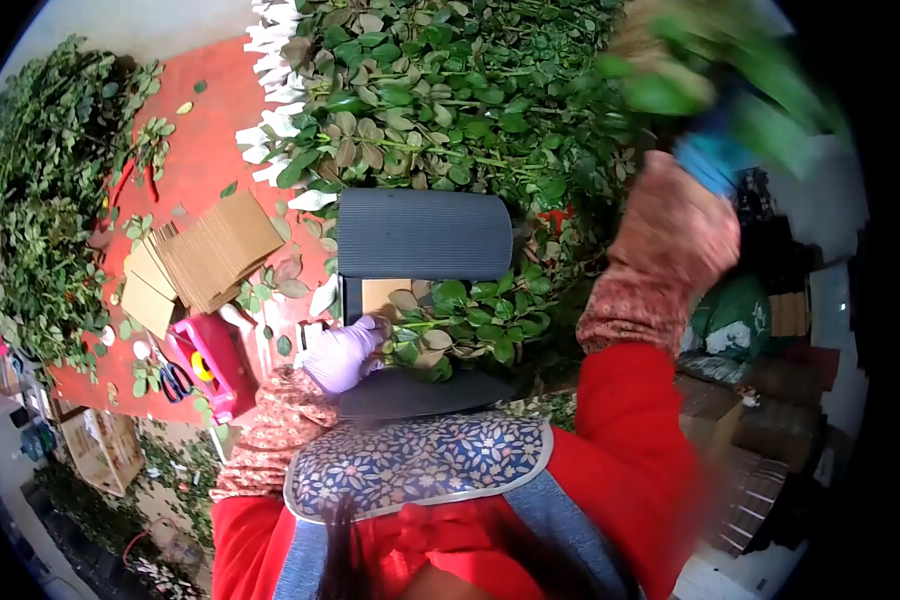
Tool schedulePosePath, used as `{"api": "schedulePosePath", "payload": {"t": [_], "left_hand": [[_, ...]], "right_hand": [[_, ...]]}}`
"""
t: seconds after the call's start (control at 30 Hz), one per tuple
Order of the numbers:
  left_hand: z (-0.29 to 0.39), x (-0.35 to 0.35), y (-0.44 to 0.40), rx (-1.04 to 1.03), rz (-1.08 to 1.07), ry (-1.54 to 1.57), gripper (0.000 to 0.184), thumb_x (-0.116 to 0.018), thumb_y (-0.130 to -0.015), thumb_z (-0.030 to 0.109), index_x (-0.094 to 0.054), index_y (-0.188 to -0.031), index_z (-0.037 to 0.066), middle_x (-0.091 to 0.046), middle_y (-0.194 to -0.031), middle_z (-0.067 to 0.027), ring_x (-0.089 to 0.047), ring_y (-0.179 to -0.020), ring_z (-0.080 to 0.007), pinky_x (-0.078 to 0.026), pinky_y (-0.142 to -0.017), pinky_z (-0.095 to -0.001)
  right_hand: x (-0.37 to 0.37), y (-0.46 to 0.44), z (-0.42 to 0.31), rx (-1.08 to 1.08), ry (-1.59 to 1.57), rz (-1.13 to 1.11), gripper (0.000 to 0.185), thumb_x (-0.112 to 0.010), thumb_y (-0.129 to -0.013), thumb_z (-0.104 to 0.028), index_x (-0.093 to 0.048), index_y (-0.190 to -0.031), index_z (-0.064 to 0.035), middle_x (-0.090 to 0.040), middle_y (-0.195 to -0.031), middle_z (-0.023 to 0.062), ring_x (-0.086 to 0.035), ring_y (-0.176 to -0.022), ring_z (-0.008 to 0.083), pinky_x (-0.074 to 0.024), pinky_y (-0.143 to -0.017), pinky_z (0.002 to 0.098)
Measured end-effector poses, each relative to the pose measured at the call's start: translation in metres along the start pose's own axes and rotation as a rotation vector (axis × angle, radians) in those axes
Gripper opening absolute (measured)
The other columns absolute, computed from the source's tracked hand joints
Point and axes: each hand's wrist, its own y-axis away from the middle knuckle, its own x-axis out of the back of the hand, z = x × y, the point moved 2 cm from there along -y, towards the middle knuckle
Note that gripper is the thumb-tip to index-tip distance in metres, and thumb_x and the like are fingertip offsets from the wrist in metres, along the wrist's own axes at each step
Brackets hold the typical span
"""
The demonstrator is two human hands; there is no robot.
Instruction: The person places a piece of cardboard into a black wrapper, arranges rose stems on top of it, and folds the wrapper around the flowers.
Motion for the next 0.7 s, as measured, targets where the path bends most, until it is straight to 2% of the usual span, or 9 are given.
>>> {"api": "schedulePosePath", "payload": {"t": [0.03,0.2,0.27,0.37,0.43,0.5,0.53,0.63,0.7], "left_hand": [[0.006,0.008,-0.001,-0.043,0.014,-0.019,0.042,-0.072,-0.077,0.009,-0.062,-0.118,0.009,-0.062,-0.111,-0.0075,-0.067,-0.080,-0.0290,-0.054,-0.068,-0.0380],[0.003,0.010,0.000,-0.082,0.053,0.056,0.044,-0.074,-0.076,0.015,-0.063,-0.119,0.009,-0.059,-0.118,-0.0069,-0.067,-0.083,-0.0285,-0.055,-0.070,-0.0380],[0.003,0.008,-0.001,0.039,-0.031,0.079,0.049,-0.076,-0.074,0.015,-0.063,-0.121,0.010,-0.060,-0.121,-0.0055,-0.066,-0.092,-0.0260,-0.053,-0.076,-0.0364],[0.001,0.004,0.000,0.028,-0.003,0.089,0.048,-0.076,-0.074,0.016,-0.063,-0.120,0.010,-0.061,-0.118,-0.0068,-0.066,-0.091,-0.0274,-0.053,-0.075,-0.0370],[0.000,0.004,0.000,0.006,-0.006,0.088,0.047,-0.077,-0.075,0.016,-0.063,-0.119,0.010,-0.061,-0.118,-0.0070,-0.065,-0.092,-0.0281,-0.053,-0.076,-0.0372],[0.000,0.004,-0.002,0.007,0.006,0.089,0.042,-0.076,-0.076,0.017,-0.065,-0.115,0.009,-0.060,-0.120,-0.0074,-0.064,-0.097,-0.0297,-0.053,-0.077,-0.0378],[-0.002,0.003,-0.001,-0.028,0.027,0.084,0.041,-0.076,-0.076,0.017,-0.065,-0.114,0.009,-0.060,-0.121,-0.0077,-0.064,-0.098,-0.0298,-0.053,-0.078,-0.0378],[-0.006,-0.001,0.001,-0.054,0.091,0.171,0.042,-0.078,-0.073,0.013,-0.065,-0.113,0.007,-0.061,-0.120,-0.0093,-0.065,-0.098,-0.0303,-0.054,-0.079,-0.0373],[-0.007,-0.001,0.001,-0.040,0.062,0.154,0.045,-0.079,-0.071,0.012,-0.065,-0.114,0.007,-0.062,-0.118,-0.0101,-0.065,-0.096,-0.0300,-0.054,-0.078,-0.0367]], "right_hand": [[0.016,-0.002,-0.009,0.053,0.014,0.035,0.026,-0.053,-0.096,-0.016,-0.062,-0.119,-0.0077,-0.062,-0.102,0.0088,-0.061,-0.087,0.0239,-0.0518,-0.075,0.0392],[0.060,-0.001,-0.044,0.206,0.126,0.108,0.028,-0.051,-0.097,-0.013,-0.061,-0.123,-0.0061,-0.063,-0.111,0.0088,-0.061,-0.098,0.0230,-0.0502,-0.084,0.0375],[0.057,-0.001,-0.041,0.209,0.180,0.070,0.029,-0.050,-0.098,-0.012,-0.061,-0.124,-0.0055,-0.064,-0.115,0.0088,-0.061,-0.102,0.0227,-0.0496,-0.088,0.0369],[0.044,-0.017,-0.006,0.165,0.261,-0.017,0.031,-0.048,-0.098,-0.010,-0.061,-0.126,-0.0045,-0.064,-0.120,0.0088,-0.061,-0.108,0.0222,-0.0487,-0.094,0.0359],[0.082,-0.047,0.047,0.158,0.143,-0.089,0.034,-0.048,-0.097,-0.007,-0.059,-0.129,-0.0029,-0.063,-0.125,0.0101,-0.059,-0.113,0.0232,-0.0466,-0.099,0.0370],[0.141,-0.061,0.075,0.072,-0.214,0.219,0.038,-0.049,-0.099,-0.019,-0.056,-0.130,0.0007,-0.060,-0.129,0.0116,-0.057,-0.116,0.0255,-0.0425,-0.104,0.0384],[0.173,-0.064,0.076,0.088,-0.152,0.356,0.040,-0.052,-0.098,-0.031,-0.064,-0.119,0.0011,-0.066,-0.118,0.0148,-0.063,-0.105,0.0299,-0.0490,-0.094,0.0417],[0.211,-0.044,0.028,0.142,0.069,0.475,0.034,-0.053,-0.095,-0.024,-0.064,-0.118,-0.0005,-0.065,-0.111,0.0144,-0.063,-0.098,0.0307,-0.0490,-0.087,0.0418],[0.186,-0.029,-0.014,0.219,0.264,0.346,0.032,-0.054,-0.092,-0.019,-0.063,-0.117,-0.0016,-0.065,-0.106,0.0142,-0.063,-0.093,0.0312,-0.0490,-0.082,0.0419]]}}
